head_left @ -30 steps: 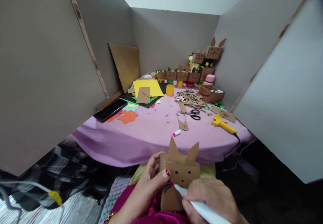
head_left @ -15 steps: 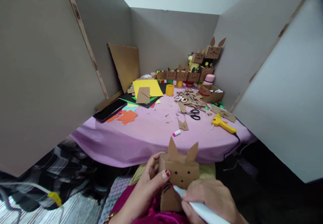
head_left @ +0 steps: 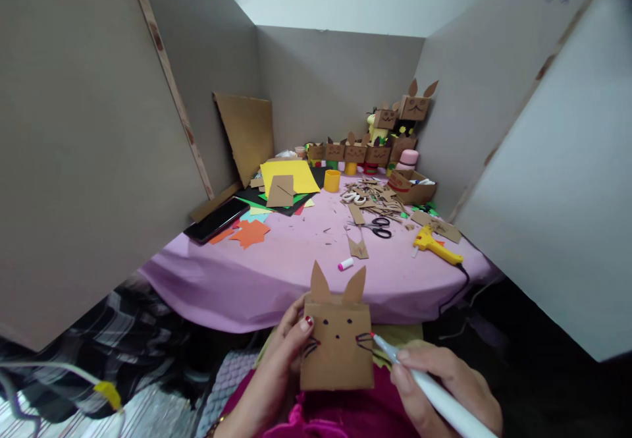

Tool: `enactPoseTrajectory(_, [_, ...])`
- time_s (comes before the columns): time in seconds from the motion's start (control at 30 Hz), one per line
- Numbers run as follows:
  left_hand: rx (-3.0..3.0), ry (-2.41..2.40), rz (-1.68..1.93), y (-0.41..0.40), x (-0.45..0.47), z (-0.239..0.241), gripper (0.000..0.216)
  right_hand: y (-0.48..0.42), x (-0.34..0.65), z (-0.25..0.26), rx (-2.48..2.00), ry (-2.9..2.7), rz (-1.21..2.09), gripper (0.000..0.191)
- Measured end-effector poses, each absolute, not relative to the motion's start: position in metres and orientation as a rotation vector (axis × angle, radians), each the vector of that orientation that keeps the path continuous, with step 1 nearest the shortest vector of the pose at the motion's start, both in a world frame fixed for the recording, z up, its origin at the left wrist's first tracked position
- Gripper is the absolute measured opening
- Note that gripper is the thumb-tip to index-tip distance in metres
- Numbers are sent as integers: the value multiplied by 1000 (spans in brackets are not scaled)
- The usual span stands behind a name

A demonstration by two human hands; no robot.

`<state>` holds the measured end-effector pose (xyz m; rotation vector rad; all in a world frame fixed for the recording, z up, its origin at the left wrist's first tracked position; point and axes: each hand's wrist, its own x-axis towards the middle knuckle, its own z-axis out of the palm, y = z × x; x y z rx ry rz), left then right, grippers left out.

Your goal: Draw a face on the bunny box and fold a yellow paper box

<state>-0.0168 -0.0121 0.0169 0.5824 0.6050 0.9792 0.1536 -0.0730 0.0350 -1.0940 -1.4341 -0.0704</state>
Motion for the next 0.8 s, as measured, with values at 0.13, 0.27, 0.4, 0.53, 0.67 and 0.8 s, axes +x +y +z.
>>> enactPoseTrajectory(0.13, [513, 567, 974, -11, -17, 20, 58, -74, 157, 32, -1137, -1400, 31, 8])
enactPoseTrajectory(0.27, [458, 556, 1010, -8, -16, 25, 60, -73, 158, 30, -1180, -1333, 138, 9])
enactPoseTrajectory(0.4, [535, 557, 1067, 3, -16, 29, 54, -69, 156, 28, -1177, -1238, 280, 9])
enactPoseTrajectory(0.53, [695, 621, 1119, 25, -16, 29, 47, -63, 155, 22, -1193, -1150, 503, 17])
enactPoseTrajectory(0.67, [894, 625, 1134, 48, -15, 29, 44, -58, 155, 16, -1214, -1102, 668, 29])
enactPoseTrajectory(0.8, [1043, 582, 1158, 71, -10, 32, 42, -53, 153, 12, -1193, -1058, 787, 36])
